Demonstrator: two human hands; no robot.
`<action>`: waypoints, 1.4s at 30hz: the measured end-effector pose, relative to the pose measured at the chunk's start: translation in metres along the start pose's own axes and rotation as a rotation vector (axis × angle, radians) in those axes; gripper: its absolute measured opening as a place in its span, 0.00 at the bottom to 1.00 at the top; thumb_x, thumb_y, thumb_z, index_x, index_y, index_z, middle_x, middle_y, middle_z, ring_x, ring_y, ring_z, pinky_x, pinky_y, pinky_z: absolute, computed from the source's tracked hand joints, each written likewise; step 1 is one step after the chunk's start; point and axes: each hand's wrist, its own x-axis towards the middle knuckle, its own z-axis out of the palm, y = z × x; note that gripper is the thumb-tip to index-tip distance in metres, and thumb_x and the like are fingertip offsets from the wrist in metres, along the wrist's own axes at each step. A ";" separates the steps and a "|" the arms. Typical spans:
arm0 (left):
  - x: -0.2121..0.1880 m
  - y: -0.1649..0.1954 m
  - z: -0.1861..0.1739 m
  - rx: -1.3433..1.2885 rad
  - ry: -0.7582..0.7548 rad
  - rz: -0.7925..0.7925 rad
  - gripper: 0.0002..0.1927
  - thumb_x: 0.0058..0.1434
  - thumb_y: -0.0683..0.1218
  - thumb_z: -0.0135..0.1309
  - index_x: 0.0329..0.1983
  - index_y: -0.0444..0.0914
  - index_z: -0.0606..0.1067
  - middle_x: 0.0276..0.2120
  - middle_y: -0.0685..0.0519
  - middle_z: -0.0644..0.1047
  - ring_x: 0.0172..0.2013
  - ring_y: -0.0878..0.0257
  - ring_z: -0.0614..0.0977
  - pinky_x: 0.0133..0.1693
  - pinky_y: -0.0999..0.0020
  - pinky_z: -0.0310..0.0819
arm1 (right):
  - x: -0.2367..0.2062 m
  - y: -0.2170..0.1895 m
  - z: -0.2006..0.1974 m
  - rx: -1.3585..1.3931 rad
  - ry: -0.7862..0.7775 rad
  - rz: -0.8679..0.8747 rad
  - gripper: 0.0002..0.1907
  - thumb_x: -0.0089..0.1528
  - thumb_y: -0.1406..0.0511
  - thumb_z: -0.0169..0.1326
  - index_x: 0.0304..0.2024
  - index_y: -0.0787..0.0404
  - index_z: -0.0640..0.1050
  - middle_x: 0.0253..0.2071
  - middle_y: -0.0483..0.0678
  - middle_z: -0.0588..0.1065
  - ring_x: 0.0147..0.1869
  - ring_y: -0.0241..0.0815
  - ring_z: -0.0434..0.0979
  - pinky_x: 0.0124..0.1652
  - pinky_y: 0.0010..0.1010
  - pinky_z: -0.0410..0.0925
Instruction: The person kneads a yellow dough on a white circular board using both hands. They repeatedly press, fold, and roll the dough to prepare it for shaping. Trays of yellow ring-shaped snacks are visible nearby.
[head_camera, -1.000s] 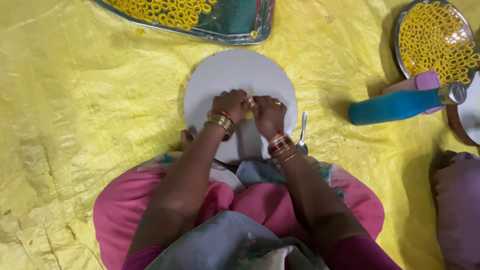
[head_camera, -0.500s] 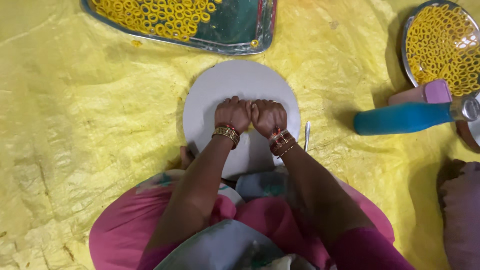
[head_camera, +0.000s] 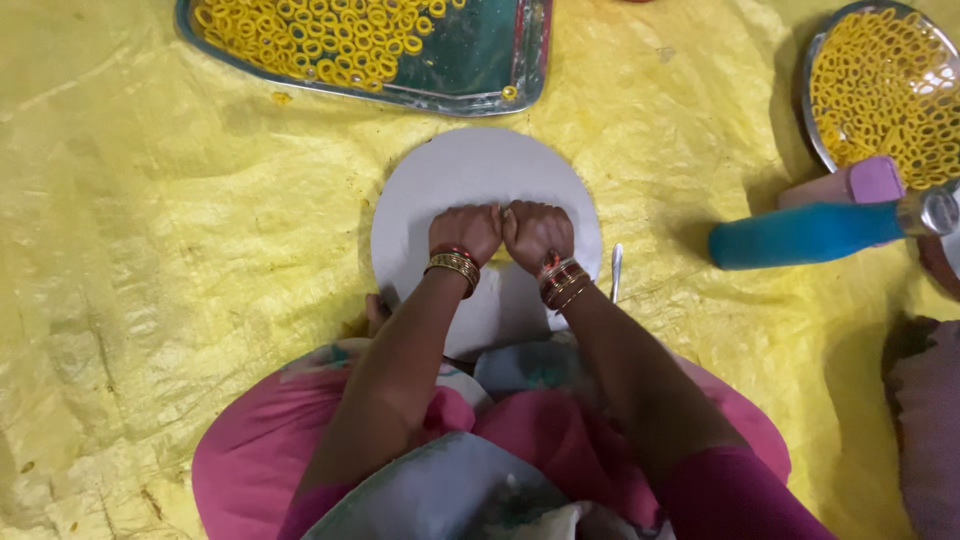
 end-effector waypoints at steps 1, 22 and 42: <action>-0.001 -0.001 0.002 -0.001 0.004 0.006 0.27 0.72 0.58 0.33 0.38 0.42 0.82 0.39 0.45 0.83 0.43 0.47 0.83 0.49 0.50 0.75 | -0.004 -0.002 0.000 -0.021 0.019 -0.005 0.14 0.66 0.60 0.47 0.29 0.59 0.77 0.29 0.55 0.77 0.34 0.58 0.77 0.39 0.50 0.69; -0.022 -0.012 -0.037 0.102 0.352 0.313 0.21 0.57 0.47 0.53 0.55 0.44 0.77 0.55 0.50 0.74 0.60 0.53 0.71 0.63 0.45 0.56 | -0.017 -0.028 -0.043 -0.103 0.149 -0.142 0.30 0.54 0.65 0.58 0.60 0.66 0.78 0.62 0.60 0.73 0.66 0.59 0.71 0.63 0.51 0.60; 0.024 0.002 -0.014 -0.152 0.563 0.370 0.19 0.62 0.49 0.58 0.57 0.43 0.76 0.61 0.46 0.75 0.63 0.44 0.72 0.60 0.41 0.60 | 0.017 0.029 -0.007 0.392 0.304 0.041 0.12 0.64 0.69 0.52 0.49 0.66 0.80 0.49 0.55 0.79 0.54 0.53 0.79 0.53 0.45 0.71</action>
